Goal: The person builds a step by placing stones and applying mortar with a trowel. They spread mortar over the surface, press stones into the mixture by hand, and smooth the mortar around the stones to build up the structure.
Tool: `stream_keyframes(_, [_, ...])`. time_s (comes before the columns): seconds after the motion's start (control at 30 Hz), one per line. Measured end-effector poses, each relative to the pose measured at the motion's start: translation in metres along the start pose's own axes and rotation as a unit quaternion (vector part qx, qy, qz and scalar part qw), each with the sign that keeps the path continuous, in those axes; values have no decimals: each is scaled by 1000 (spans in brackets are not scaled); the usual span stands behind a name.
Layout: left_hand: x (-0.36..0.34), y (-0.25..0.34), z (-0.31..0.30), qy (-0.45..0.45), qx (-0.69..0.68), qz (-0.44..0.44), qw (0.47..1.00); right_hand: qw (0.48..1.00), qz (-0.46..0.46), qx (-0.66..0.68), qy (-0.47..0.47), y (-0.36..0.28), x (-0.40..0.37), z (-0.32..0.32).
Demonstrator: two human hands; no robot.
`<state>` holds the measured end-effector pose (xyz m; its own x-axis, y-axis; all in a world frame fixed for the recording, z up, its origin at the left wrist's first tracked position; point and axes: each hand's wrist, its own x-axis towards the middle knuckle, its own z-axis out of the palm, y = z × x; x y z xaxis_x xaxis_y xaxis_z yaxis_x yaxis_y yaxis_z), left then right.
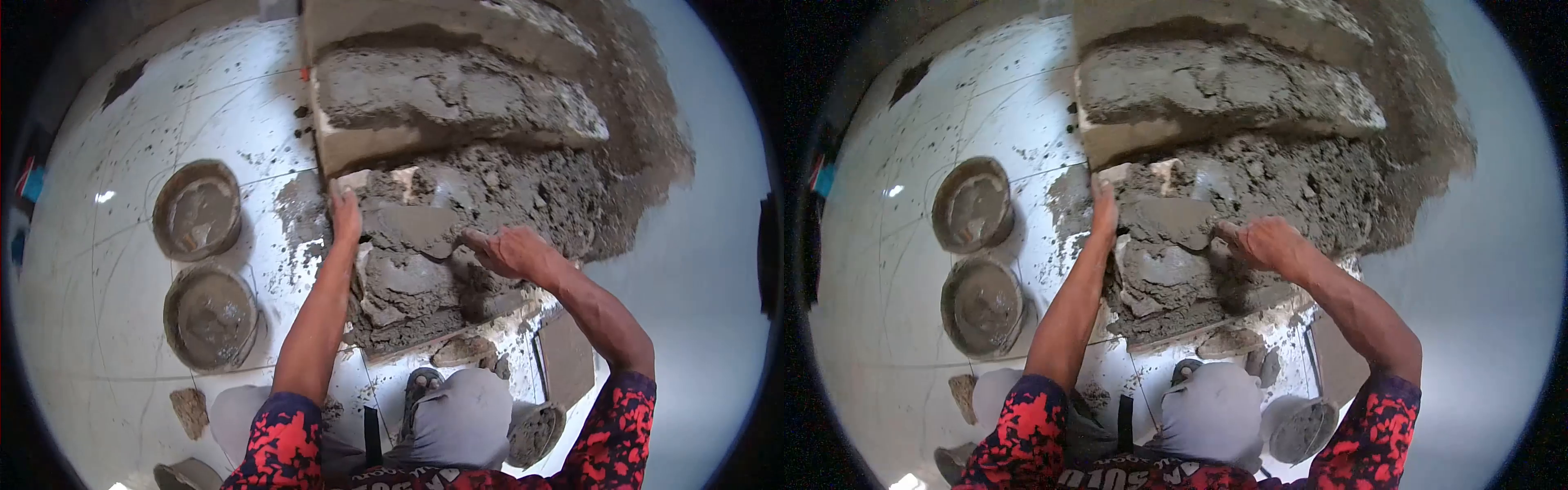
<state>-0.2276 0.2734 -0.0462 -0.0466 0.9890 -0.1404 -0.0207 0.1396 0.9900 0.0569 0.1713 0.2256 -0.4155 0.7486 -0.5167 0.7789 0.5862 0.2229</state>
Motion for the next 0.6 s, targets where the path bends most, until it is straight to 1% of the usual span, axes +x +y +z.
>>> stream_keyframes(0.03, [0,-1,0,-21,1,8,1000,999,1,31,16,2,-6,6])
stream_keyframes(0.07, [-7,-5,36,166,56,12,985,998,9,58,32,8,-16,12])
stream_keyframes(0.1, [-12,9,37,179,61,23,982,997,35,59,32,18,-25,23])
stream_keyframes(0.13, [-25,34,37,157,36,40,986,995,46,66,53,26,-32,38])
stream_keyframes(0.17, [-26,40,38,160,56,40,985,993,51,75,76,30,-38,49])
stream_keyframes(0.2, [-27,41,40,149,58,44,986,992,62,79,77,33,-46,54])
stream_keyframes(0.27, [-28,41,39,165,65,25,984,972,160,146,96,47,-63,66])
stream_keyframes(0.3, [-28,43,40,164,79,17,983,955,170,160,185,68,-66,94])
stream_keyframes(0.33, [-30,43,40,164,83,15,983,944,206,191,172,93,-68,107])
stream_keyframes(0.37, [-32,44,40,156,77,20,985,923,241,212,212,108,-73,106])
stream_keyframes(0.43, [-36,55,41,156,74,29,985,900,297,200,250,147,-62,122])
stream_keyframes(0.47, [-40,63,43,153,72,12,986,899,293,204,253,167,-46,123])
stream_keyframes(0.53, [-42,64,43,149,75,-6,986,929,248,163,218,197,-21,124])
stream_keyframes(0.57, [-41,59,43,152,80,3,985,929,248,167,218,192,-13,121])
stream_keyframes(0.6, [-38,56,43,157,83,14,984,936,258,150,185,181,3,107])
